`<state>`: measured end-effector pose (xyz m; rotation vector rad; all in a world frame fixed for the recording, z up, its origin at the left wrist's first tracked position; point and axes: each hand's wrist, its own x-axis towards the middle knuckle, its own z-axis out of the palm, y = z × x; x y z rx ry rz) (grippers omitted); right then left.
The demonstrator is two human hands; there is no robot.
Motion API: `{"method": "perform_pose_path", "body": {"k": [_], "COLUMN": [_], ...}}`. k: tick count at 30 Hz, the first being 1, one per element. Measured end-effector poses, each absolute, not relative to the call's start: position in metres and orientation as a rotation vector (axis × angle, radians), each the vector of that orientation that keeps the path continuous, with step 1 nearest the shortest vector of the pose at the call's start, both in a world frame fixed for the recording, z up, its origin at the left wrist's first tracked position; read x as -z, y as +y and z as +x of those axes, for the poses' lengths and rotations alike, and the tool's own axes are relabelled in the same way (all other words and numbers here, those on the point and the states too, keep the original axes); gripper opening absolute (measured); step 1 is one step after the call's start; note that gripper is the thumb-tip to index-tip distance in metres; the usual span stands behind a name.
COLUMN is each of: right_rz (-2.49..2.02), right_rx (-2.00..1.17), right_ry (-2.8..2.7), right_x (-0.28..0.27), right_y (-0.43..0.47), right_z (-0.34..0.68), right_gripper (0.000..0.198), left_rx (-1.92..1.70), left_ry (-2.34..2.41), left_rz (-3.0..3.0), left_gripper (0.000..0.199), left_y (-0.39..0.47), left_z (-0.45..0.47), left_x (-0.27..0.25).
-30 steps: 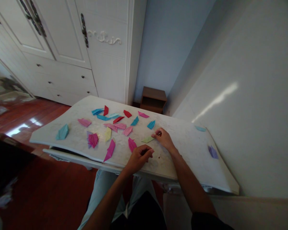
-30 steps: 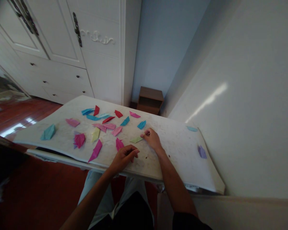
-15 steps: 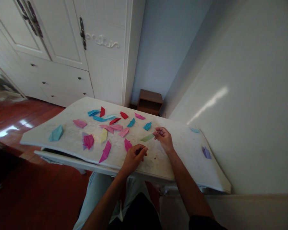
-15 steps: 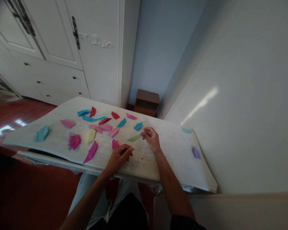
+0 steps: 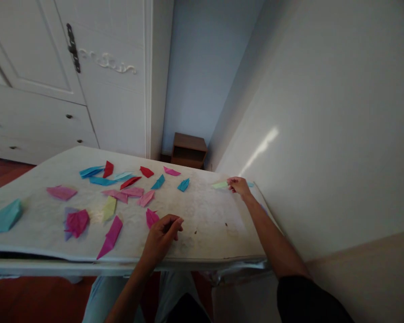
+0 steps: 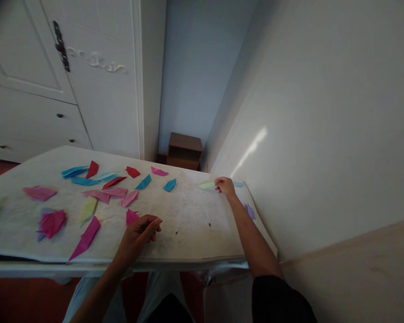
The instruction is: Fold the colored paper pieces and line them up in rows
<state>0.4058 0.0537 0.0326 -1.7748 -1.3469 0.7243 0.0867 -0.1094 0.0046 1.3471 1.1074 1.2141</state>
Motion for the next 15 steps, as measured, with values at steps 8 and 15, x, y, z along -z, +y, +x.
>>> {"method": "perform_pose_path", "body": {"k": [8, 15], "right_rz": [-2.238, -2.14], "right_rx": [-0.431, -0.058], "right_ry": [-1.526, -2.017], "right_x": [-0.049, -0.031], "right_y": [0.077, 0.043], "right_z": [0.471, 0.446], "right_gripper": [0.018, 0.031], "left_rx": [-1.226, -1.234], "left_ry": [1.135, 1.133], "left_rz": [1.347, 1.374], "left_gripper": [0.031, 0.033], "left_y": [-0.109, -0.11], "left_z": [0.087, 0.086], "left_x": [-0.005, -0.007]}}
